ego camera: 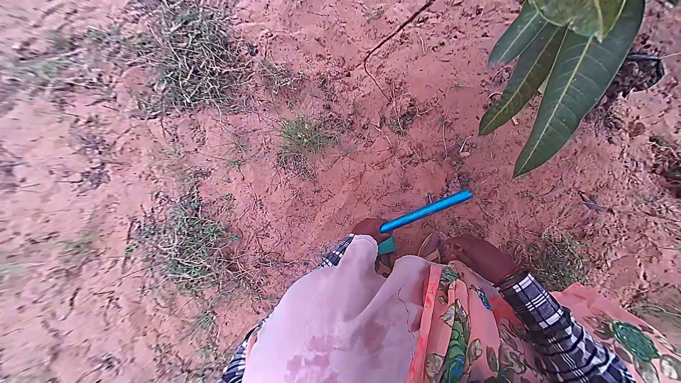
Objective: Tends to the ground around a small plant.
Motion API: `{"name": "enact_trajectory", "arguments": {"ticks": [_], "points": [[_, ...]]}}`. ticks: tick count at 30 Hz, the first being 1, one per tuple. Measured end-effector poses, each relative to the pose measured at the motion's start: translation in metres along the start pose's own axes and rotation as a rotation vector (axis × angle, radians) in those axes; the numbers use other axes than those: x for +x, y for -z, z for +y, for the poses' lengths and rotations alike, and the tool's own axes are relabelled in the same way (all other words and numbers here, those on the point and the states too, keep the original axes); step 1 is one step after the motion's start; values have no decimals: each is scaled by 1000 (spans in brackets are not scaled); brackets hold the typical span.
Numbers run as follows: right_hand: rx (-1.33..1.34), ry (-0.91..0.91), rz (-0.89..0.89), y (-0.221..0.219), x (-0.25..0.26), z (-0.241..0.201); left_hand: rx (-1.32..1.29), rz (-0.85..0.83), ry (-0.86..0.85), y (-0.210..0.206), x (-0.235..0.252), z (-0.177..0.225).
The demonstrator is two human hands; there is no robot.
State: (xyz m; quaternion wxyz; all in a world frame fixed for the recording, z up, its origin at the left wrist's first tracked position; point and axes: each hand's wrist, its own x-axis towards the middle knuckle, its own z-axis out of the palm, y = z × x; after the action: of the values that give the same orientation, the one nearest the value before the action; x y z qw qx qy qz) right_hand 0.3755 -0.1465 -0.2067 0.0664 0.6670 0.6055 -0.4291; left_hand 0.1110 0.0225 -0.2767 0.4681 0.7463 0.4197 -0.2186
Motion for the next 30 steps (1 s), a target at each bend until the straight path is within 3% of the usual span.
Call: {"name": "enact_trajectory", "arguments": {"ticks": [3,7,11,16,24,27,30], "points": [[8,5,39,1,1,2,-166,117,-72,-4,1,16],[12,-15,69,6,-1,8,-589,369,-187,10,-7,56],[13,-16,105,10,-5,7,-481,336,-205,39,-10,66],[19,-17,74,11,-6,7,-237,275,-19,36,-20,22],[36,9,122,10,-6,14,-182,427,219,39,-74,-113],[45,24,105,6,-3,13,-200,382,360,40,-99,-131],[36,31,63,0,1,15,-239,421,390,25,-87,-143]]}}
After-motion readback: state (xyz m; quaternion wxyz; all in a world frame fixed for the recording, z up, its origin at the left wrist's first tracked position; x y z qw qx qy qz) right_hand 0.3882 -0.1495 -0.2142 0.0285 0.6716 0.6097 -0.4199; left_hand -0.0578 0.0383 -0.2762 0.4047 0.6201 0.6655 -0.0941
